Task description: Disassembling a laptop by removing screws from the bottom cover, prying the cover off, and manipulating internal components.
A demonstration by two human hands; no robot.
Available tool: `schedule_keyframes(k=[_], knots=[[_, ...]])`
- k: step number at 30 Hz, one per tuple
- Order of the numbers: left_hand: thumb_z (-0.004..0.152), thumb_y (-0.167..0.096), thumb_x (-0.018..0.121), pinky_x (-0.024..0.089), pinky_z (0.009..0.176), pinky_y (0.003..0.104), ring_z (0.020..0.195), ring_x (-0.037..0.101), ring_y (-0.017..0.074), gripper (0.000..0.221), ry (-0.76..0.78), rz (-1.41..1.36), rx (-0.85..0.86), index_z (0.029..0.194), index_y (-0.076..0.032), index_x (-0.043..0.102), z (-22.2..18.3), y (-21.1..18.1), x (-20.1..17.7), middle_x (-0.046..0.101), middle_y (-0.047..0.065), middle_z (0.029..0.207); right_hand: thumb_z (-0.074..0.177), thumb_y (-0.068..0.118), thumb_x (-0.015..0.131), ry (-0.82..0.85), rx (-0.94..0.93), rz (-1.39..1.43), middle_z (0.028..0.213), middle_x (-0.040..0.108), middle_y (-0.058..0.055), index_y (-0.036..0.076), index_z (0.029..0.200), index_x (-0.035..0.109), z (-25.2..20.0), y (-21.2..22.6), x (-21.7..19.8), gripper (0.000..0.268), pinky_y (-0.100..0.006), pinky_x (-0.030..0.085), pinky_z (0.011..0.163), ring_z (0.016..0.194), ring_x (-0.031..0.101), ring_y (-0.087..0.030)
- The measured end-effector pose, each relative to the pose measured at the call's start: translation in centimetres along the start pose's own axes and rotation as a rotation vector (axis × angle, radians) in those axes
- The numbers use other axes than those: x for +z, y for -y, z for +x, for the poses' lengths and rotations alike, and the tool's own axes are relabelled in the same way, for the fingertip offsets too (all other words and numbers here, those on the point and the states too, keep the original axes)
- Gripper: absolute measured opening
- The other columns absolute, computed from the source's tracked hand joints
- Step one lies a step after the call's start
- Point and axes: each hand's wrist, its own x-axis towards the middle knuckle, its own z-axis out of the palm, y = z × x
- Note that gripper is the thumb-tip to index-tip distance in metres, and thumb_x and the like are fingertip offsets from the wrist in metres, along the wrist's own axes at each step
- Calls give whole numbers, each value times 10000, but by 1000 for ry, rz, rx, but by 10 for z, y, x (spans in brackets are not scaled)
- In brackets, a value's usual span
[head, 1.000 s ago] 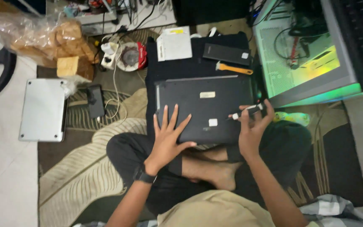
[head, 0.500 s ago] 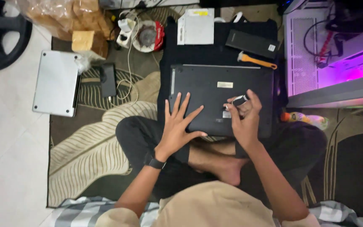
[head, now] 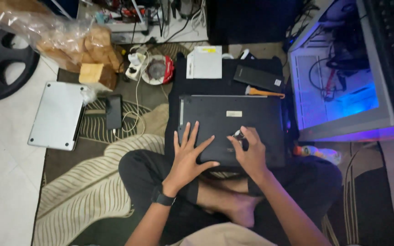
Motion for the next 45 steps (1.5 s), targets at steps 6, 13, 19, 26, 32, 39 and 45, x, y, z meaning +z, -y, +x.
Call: schedule_keyframes(k=[6, 13, 19, 26, 32, 39, 45], knots=[[996, -342, 679, 119, 1185, 734, 1490, 318, 423, 366, -183, -23, -160, 1327, -187, 686, 32, 11, -9, 369, 178, 1600, 878, 12, 767, 151, -71, 85, 1062, 706, -134, 89, 1420, 382, 23, 13, -21, 670, -425, 665, 678, 897, 750, -325], [1031, -441, 599, 170, 1220, 671, 1539, 194, 440, 559, -105, 198, -168, 1527, -202, 501, 62, 23, -1, 209, 221, 1673, 892, -57, 694, 204, -60, 134, 1165, 731, -157, 36, 1387, 395, 17, 10, -18, 586, -443, 661, 740, 953, 764, -334], [1025, -485, 593, 200, 1222, 638, 1525, 221, 471, 556, -157, 219, -169, 1515, -227, 535, 60, 27, 2, 249, 211, 1670, 887, -24, 728, 155, -49, 140, 1088, 733, -128, 70, 1380, 398, 22, 16, -19, 600, -372, 639, 651, 887, 759, -307], [1020, -490, 613, 201, 1231, 609, 1503, 251, 507, 554, -191, 190, -164, 1512, -244, 548, 60, 30, 5, 265, 204, 1669, 872, -11, 763, 115, -137, 82, 1047, 686, -143, 83, 1351, 376, 28, 26, -24, 623, -374, 638, 662, 862, 736, -307], [1012, -513, 618, 202, 1238, 596, 1504, 262, 501, 562, -201, 174, -167, 1509, -259, 549, 59, 34, 6, 274, 186, 1670, 871, -24, 760, 91, -159, 88, 1036, 677, -158, 75, 1334, 372, 22, 18, -18, 612, -396, 619, 664, 849, 726, -332], [993, -528, 632, 203, 1248, 581, 1504, 278, 498, 566, -205, 159, -172, 1495, -277, 559, 59, 35, 6, 285, 168, 1671, 875, -50, 742, 56, -159, 139, 1037, 699, -165, 47, 1343, 411, 25, 24, -20, 581, -431, 606, 701, 846, 724, -370], [989, -523, 642, 198, 1247, 580, 1502, 278, 500, 559, -212, 145, -170, 1484, -272, 574, 59, 35, 7, 290, 169, 1670, 860, -41, 780, 48, -95, 159, 1025, 694, -194, 52, 1315, 427, 23, 19, -18, 584, -453, 594, 730, 882, 725, -394]])
